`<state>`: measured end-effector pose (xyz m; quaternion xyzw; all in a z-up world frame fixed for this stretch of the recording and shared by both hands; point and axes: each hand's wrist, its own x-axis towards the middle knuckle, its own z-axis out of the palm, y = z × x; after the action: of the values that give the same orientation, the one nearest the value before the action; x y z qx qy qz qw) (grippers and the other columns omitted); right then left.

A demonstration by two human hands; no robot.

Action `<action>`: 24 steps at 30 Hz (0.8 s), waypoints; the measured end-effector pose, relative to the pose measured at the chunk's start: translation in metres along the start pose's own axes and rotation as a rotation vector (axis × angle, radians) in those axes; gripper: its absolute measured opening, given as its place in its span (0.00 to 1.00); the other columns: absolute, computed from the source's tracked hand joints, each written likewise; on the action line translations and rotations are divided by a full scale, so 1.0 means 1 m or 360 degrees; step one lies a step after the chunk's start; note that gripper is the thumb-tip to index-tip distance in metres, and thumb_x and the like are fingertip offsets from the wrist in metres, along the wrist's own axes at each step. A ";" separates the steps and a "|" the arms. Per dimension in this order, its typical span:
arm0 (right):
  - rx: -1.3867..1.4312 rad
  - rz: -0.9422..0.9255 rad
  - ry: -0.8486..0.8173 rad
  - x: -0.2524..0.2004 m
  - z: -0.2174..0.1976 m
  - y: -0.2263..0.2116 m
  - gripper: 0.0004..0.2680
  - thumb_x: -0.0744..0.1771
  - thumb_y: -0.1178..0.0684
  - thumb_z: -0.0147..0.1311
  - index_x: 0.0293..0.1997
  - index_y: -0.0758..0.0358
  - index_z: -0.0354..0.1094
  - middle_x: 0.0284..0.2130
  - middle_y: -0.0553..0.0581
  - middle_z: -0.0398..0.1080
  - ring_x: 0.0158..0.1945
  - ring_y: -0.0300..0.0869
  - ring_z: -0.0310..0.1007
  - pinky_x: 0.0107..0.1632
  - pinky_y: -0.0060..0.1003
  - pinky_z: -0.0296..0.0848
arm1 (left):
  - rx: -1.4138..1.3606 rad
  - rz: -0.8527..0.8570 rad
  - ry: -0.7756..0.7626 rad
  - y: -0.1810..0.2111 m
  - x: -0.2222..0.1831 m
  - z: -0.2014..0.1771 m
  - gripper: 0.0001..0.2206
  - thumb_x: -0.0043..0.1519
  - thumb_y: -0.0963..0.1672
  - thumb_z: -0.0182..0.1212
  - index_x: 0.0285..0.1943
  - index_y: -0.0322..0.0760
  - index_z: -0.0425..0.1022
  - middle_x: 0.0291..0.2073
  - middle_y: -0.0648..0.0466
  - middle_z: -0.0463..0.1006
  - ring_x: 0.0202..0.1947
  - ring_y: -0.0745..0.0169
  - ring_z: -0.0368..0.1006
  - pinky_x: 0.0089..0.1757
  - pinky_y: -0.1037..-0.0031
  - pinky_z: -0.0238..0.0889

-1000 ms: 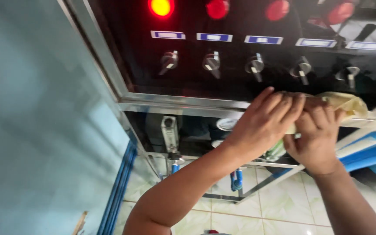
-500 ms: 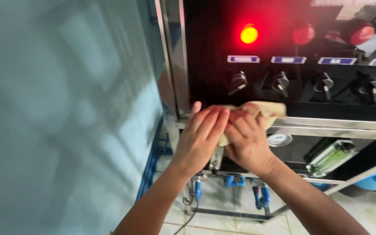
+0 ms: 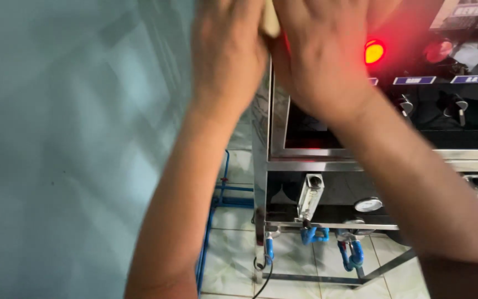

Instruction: Wiping down the control panel and surrounding surfaces of a water filtration machine with a rag.

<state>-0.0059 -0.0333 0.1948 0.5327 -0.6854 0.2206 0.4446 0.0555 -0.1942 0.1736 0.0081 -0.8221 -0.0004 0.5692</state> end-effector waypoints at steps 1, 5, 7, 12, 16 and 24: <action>0.0023 -0.0092 0.0158 -0.004 0.005 -0.003 0.16 0.68 0.58 0.59 0.64 0.67 0.66 0.58 0.67 0.69 0.63 0.62 0.66 0.62 0.57 0.62 | -0.0146 0.0022 0.0063 0.000 -0.009 0.006 0.23 0.67 0.36 0.57 0.71 0.48 0.65 0.64 0.50 0.71 0.67 0.45 0.67 0.65 0.64 0.60; 0.0121 -0.0198 0.0367 -0.044 0.034 -0.013 0.21 0.68 0.61 0.59 0.71 0.72 0.59 0.69 0.69 0.63 0.73 0.61 0.63 0.74 0.55 0.62 | -0.0578 0.0164 0.0285 0.004 -0.062 0.029 0.27 0.74 0.34 0.49 0.81 0.49 0.51 0.77 0.54 0.51 0.78 0.52 0.48 0.75 0.71 0.50; 0.0171 -0.0124 0.0291 -0.071 0.047 -0.021 0.23 0.66 0.61 0.59 0.70 0.72 0.60 0.67 0.69 0.63 0.73 0.61 0.62 0.75 0.54 0.60 | -0.0642 0.0145 0.0276 0.014 -0.088 0.033 0.26 0.75 0.34 0.49 0.81 0.45 0.52 0.78 0.53 0.49 0.79 0.50 0.45 0.75 0.67 0.49; 0.0199 0.0017 0.0134 -0.134 0.075 -0.038 0.25 0.62 0.61 0.59 0.68 0.71 0.62 0.65 0.69 0.65 0.71 0.63 0.63 0.73 0.52 0.61 | -0.0823 0.0033 0.0142 0.022 -0.163 0.050 0.26 0.70 0.34 0.48 0.79 0.35 0.57 0.79 0.43 0.51 0.81 0.34 0.45 0.73 0.56 0.52; 0.0138 0.0055 0.0000 -0.175 0.091 -0.039 0.24 0.60 0.61 0.59 0.66 0.67 0.66 0.63 0.67 0.68 0.69 0.59 0.65 0.68 0.47 0.65 | -0.0747 -0.0012 0.0102 0.020 -0.217 0.070 0.23 0.69 0.33 0.46 0.75 0.30 0.62 0.77 0.39 0.55 0.79 0.32 0.50 0.74 0.53 0.54; 0.0170 -0.0060 -0.0117 -0.187 0.041 -0.022 0.19 0.62 0.56 0.60 0.60 0.69 0.69 0.61 0.66 0.69 0.69 0.60 0.66 0.64 0.52 0.67 | -0.0582 -0.0006 0.0162 0.074 -0.209 0.067 0.24 0.67 0.41 0.48 0.73 0.24 0.62 0.74 0.37 0.58 0.78 0.28 0.47 0.73 0.46 0.45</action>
<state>0.0060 0.0268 0.0125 0.5762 -0.6784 0.2288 0.3941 0.0657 -0.1174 -0.0447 -0.0939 -0.7785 -0.1503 0.6021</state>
